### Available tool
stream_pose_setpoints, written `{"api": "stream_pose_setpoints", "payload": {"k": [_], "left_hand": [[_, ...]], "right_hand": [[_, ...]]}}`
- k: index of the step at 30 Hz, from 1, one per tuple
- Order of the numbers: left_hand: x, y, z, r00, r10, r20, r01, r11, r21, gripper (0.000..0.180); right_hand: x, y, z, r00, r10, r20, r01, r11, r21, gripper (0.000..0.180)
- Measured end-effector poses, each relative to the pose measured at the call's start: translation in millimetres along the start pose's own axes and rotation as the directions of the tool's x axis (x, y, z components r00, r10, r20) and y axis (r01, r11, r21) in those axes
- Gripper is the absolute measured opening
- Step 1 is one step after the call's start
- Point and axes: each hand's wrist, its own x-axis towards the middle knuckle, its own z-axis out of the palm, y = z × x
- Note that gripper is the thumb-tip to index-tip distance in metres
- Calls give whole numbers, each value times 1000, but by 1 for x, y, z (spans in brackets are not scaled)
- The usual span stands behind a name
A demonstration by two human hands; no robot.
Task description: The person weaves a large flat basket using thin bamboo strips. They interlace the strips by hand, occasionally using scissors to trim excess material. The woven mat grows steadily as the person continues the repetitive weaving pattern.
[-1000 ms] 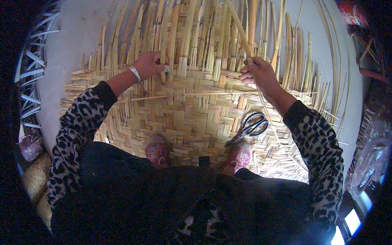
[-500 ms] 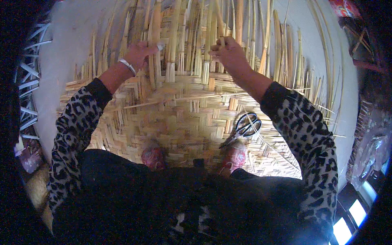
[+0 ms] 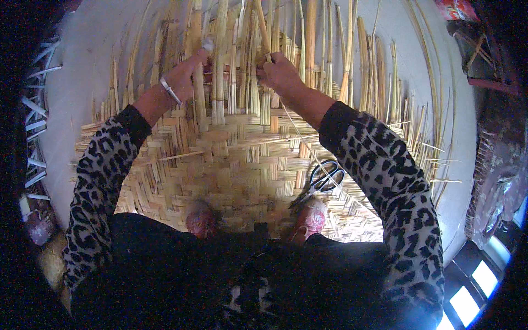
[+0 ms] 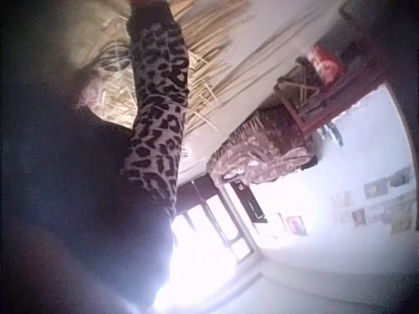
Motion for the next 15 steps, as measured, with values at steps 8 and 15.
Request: {"api": "stream_pose_setpoints", "payload": {"k": [8,15], "left_hand": [[17,-3,-7,993,-86,79,108,928,-355,64],[35,-13,-7,890,322,323,-398,895,204,24]], "right_hand": [[2,-1,-2,997,59,-44,-58,998,35,17],[-7,-4,-6,996,87,-36,-80,981,174,19]]}}
